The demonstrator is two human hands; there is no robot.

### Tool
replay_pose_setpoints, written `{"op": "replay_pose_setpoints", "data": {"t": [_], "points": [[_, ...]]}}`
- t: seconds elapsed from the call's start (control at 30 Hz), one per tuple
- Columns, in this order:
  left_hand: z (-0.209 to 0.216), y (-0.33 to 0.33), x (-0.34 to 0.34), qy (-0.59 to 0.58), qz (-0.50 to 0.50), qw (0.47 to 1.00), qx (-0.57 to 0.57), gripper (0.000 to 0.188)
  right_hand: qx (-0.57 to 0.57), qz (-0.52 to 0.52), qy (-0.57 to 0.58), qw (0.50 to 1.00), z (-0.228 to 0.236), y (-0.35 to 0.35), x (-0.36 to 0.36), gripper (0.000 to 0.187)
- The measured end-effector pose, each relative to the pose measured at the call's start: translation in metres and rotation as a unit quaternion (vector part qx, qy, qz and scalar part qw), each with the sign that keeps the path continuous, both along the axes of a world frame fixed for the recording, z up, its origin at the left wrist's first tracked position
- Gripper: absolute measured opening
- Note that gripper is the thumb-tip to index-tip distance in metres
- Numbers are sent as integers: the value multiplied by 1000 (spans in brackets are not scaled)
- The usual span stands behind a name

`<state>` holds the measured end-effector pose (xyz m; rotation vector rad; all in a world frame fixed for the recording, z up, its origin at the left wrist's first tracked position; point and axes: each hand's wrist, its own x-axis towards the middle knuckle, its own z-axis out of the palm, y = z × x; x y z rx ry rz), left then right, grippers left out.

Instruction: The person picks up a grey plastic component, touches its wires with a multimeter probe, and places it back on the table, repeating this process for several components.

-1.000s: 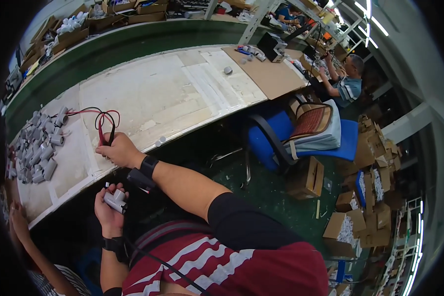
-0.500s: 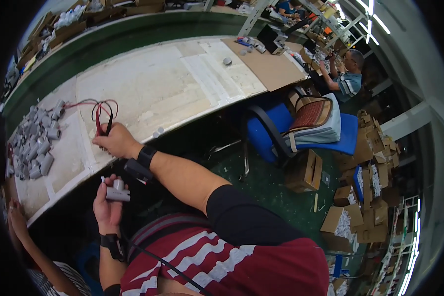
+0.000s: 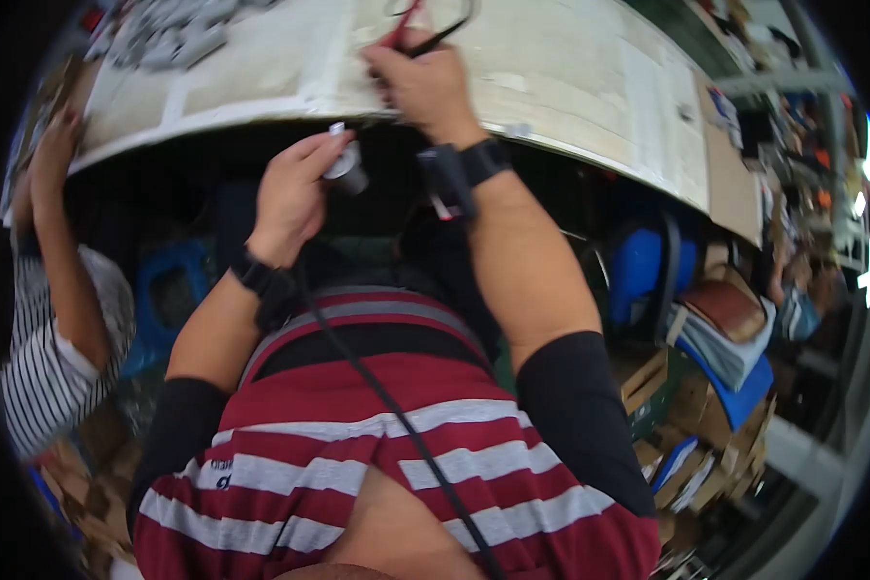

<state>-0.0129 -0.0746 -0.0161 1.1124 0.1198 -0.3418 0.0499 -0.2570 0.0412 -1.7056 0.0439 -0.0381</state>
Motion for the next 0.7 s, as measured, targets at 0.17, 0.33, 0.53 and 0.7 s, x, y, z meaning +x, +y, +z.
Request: {"op": "replay_pose_setpoints", "data": {"t": [0.17, 0.33, 0.53, 0.7], "points": [[5, -8, -1, -1, 51, 999, -13, 26, 67, 22, -32, 997, 0, 13, -4, 16], [4, -9, 12, -8, 64, 998, 22, 26, 45, 69, -50, 995, 8, 29, -5, 17], [4, -8, 15, 1, 61, 997, 51, 25, 29, 76, -11, 997, 3, 31, -5, 18], [4, -7, 17, 1, 60, 997, 54, 23, 31, 78, -3, 996, 1, 32, -3, 18]]}}
